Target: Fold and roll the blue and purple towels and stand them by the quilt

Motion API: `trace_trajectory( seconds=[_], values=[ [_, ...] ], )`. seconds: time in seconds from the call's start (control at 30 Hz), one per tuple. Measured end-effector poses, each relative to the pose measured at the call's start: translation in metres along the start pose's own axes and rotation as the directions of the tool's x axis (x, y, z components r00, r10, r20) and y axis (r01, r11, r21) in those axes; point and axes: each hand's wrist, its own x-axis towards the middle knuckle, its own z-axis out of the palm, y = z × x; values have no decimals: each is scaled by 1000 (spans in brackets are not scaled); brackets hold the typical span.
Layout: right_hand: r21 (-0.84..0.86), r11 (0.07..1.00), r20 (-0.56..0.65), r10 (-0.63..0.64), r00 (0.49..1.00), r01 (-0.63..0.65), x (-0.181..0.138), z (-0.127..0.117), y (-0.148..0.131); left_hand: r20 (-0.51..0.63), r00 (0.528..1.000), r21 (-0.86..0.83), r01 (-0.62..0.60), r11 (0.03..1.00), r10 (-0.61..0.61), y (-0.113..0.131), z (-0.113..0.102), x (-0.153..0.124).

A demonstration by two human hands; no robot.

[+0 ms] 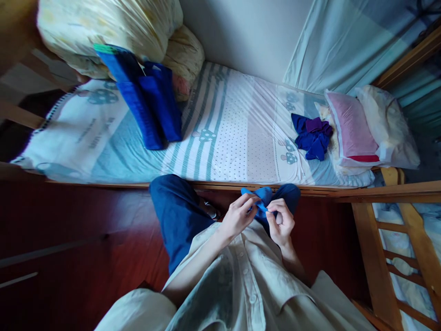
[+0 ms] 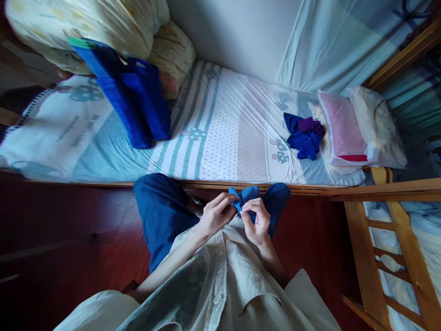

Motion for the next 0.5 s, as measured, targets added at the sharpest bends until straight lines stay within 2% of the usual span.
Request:
trace_trajectory(
  seconds=[0.13, 0.27, 0.4, 0.5],
  values=[
    [-24, 998, -6, 61, 998, -61, -5, -2, 5, 20, 999, 70, 29, 997, -31, -24, -5, 1],
    [-23, 998, -29, 50, 998, -51, -8, -3, 7, -33, 997, 173, 78, 982, -73, -45, -28, 6],
    [-43, 999, 8, 24, 1000, -23, -11, 1, 8, -200, 979, 253, 14, 967, 38, -51, -61, 10],
    [-60, 998, 49, 13, 999, -10, -13, 9, 8, -278, 949, 308, -60, 949, 150, -40, -83, 11]
  ],
)
